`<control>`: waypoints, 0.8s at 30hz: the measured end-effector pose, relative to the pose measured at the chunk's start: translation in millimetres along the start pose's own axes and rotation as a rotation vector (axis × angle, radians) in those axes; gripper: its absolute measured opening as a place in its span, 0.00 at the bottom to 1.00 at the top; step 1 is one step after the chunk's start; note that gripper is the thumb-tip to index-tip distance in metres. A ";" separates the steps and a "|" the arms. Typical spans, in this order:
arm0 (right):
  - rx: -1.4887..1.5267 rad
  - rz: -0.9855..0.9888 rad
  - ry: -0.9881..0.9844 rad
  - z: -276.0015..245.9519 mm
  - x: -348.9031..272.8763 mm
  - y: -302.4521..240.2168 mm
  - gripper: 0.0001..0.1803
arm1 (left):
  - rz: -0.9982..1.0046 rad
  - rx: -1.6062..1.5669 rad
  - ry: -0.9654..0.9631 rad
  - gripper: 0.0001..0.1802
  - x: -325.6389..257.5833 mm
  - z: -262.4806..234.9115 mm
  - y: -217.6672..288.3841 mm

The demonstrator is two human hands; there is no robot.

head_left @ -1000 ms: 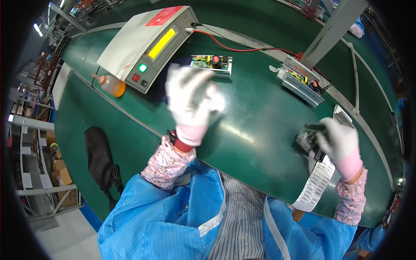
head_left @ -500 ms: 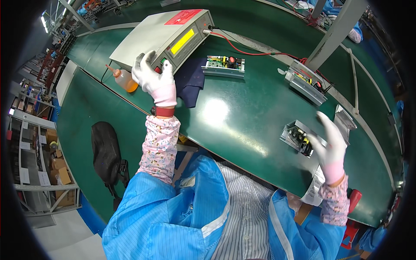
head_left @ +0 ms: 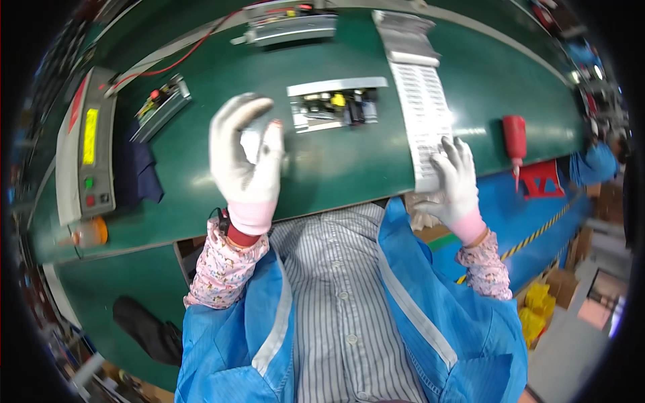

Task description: Assembling and cleaning printed circuit boards at a manufacturing workstation using a squeeze bottle and component tester.

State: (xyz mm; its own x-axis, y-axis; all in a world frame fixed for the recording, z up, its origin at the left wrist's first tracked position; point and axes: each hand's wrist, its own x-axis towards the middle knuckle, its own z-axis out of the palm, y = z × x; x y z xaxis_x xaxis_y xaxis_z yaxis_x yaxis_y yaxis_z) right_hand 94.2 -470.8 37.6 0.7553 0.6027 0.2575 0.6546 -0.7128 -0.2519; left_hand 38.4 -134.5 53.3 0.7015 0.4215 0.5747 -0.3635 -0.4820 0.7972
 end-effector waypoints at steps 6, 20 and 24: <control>-0.059 0.007 0.114 7.0 -40.0 23.4 0.28 | -0.682 -0.426 -0.662 0.17 -25.2 56.4 14.9; 0.211 0.278 0.316 -12.1 -17.0 4.1 0.14 | -1.095 -0.894 -0.944 0.20 -53.5 160.5 24.7; 0.331 0.296 0.320 -3.0 -17.0 11.1 0.14 | -1.091 -0.960 -0.873 0.19 -61.0 167.4 22.5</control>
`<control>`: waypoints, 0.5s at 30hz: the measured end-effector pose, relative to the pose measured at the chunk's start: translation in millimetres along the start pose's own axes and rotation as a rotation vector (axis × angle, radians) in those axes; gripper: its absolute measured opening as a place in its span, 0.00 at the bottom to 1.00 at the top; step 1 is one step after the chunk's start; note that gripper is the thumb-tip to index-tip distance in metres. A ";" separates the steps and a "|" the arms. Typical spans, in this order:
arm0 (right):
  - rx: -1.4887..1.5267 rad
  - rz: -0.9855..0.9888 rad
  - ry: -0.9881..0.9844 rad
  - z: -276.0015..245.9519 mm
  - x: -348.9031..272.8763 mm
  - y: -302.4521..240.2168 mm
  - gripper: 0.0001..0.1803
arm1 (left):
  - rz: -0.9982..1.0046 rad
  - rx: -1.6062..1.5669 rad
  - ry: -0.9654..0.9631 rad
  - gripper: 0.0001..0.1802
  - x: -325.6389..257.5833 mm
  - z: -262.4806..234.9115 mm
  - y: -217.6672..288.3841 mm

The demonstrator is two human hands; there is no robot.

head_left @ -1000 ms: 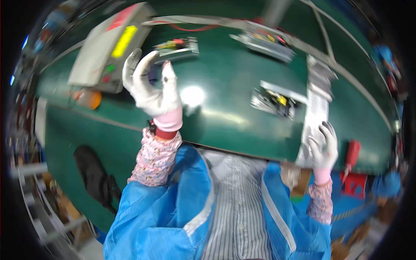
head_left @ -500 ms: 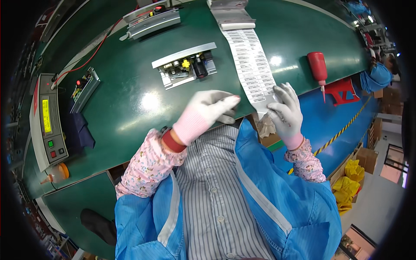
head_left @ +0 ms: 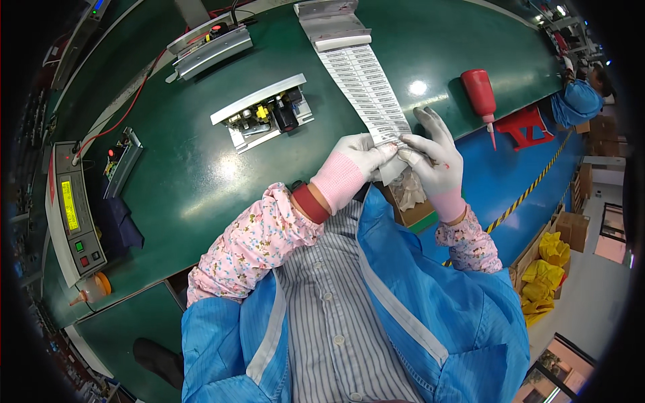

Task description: Assembling and cleaning printed circuit boards at a manufacturing workstation using a squeeze bottle and component tester.

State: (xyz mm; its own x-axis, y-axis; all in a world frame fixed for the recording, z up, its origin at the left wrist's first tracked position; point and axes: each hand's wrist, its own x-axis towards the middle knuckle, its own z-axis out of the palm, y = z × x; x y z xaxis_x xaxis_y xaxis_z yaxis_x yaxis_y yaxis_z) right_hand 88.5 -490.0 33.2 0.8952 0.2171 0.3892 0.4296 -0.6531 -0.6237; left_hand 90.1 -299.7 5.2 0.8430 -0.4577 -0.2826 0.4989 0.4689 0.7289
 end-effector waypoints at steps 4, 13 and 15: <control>-0.047 -0.110 0.051 -1.2 -1.5 -0.2 0.14 | -0.030 -0.053 0.056 0.19 2.0 4.8 4.4; 0.237 0.063 0.075 -15.5 23.1 -33.2 0.10 | -0.260 0.925 0.087 0.23 -27.1 -7.7 71.3; 0.411 0.358 0.006 -19.9 40.7 -49.1 0.10 | 0.107 1.095 0.219 0.19 -49.9 -20.4 82.8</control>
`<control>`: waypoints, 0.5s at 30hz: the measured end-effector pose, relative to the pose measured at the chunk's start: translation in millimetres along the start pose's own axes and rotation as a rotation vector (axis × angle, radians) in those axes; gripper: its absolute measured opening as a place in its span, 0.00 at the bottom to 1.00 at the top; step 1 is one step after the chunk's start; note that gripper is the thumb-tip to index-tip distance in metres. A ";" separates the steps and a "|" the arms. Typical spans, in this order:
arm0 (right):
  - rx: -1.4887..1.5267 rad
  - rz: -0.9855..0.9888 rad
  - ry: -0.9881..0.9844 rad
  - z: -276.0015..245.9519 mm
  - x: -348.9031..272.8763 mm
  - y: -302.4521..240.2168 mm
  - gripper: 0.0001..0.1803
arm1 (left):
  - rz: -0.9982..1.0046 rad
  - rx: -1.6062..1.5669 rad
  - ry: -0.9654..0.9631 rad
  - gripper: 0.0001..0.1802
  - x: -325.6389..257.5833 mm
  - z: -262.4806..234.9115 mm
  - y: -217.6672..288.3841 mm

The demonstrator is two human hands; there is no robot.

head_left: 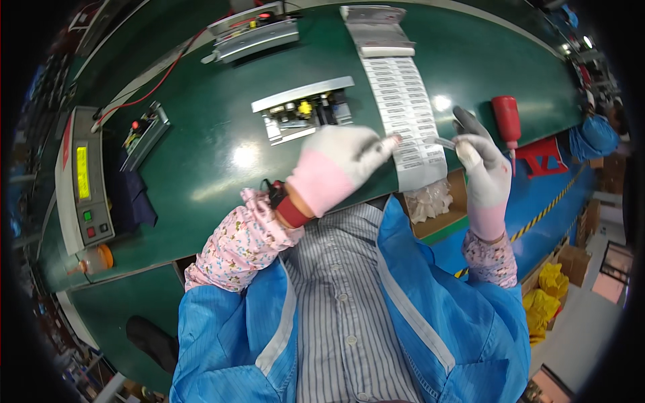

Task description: Assembling and cleaning printed circuit boards at a manufacturing workstation using a squeeze bottle and component tester.

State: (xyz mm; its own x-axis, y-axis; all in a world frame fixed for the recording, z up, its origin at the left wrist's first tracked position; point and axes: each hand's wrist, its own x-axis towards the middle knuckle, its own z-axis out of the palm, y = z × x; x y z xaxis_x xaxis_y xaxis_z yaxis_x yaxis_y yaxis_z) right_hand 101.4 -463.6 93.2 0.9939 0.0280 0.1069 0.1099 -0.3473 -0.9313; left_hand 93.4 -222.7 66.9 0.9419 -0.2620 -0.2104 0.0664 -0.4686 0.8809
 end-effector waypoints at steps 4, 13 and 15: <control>0.064 -0.046 -0.192 54.0 33.2 -33.7 0.11 | 0.595 -0.027 0.847 0.11 -8.2 -33.5 -35.3; 0.122 0.156 -0.471 138.5 80.7 -19.7 0.18 | 0.174 -0.520 0.846 0.11 -3.9 -38.6 -70.5; 0.133 0.163 -0.508 137.4 84.8 -20.6 0.18 | 0.141 -0.515 0.823 0.11 -3.9 -39.9 -70.7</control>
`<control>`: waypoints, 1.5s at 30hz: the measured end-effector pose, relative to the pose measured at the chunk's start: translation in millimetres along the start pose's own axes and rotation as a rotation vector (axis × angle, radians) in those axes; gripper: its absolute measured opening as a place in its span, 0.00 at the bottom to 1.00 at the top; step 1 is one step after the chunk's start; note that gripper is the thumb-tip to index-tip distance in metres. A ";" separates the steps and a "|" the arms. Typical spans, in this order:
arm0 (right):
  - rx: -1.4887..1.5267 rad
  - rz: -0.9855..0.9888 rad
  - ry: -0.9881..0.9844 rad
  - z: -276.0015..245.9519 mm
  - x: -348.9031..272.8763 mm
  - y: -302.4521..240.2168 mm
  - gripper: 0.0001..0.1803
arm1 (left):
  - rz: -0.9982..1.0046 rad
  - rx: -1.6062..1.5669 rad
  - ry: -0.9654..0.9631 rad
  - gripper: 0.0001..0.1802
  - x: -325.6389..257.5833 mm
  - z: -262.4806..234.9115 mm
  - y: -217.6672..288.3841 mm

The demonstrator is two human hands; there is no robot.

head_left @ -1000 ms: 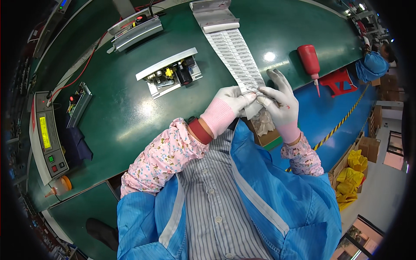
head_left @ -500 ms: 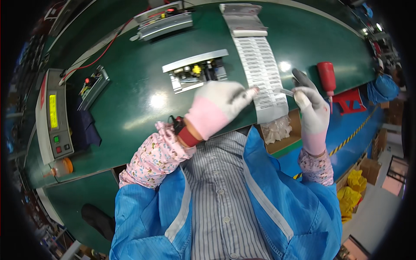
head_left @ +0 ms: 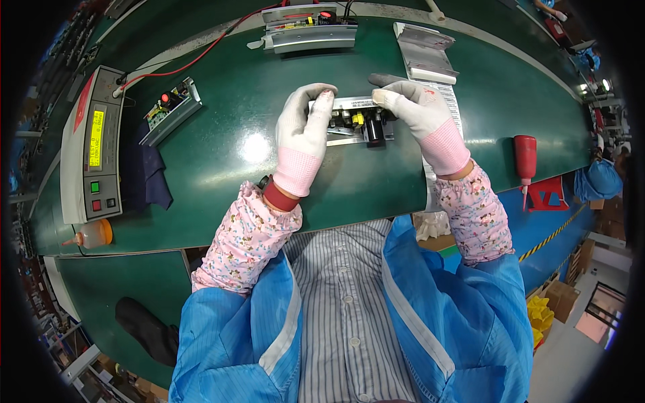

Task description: Assembling and cleaning printed circuit boards at a manufacturing workstation using a squeeze bottle and component tester.

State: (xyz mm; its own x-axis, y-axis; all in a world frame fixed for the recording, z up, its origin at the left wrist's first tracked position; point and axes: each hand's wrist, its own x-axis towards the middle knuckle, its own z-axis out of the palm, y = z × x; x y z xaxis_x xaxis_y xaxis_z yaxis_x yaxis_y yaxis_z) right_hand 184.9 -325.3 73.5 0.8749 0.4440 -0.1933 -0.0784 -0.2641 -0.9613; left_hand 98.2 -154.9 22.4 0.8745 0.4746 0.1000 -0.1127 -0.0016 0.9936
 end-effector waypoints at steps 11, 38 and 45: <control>-0.068 0.003 -0.001 2.2 3.8 -2.5 0.19 | -0.044 -0.064 -0.009 0.10 -2.1 2.7 0.5; -1.155 -0.861 0.236 -13.1 -29.7 17.6 0.21 | 0.027 -0.060 -0.003 0.13 -0.8 0.6 -7.4; -0.720 -0.681 0.266 -12.6 -21.2 17.8 0.24 | 0.063 -0.102 0.039 0.17 -0.2 4.4 -4.4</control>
State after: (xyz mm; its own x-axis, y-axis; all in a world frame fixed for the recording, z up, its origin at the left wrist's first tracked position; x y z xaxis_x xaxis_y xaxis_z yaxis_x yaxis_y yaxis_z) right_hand 171.0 -350.2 63.0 0.7110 0.5105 0.4836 0.7032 -0.5172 -0.4879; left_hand 100.6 -158.8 18.2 0.8454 0.5103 0.1576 -0.2154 0.0559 0.9749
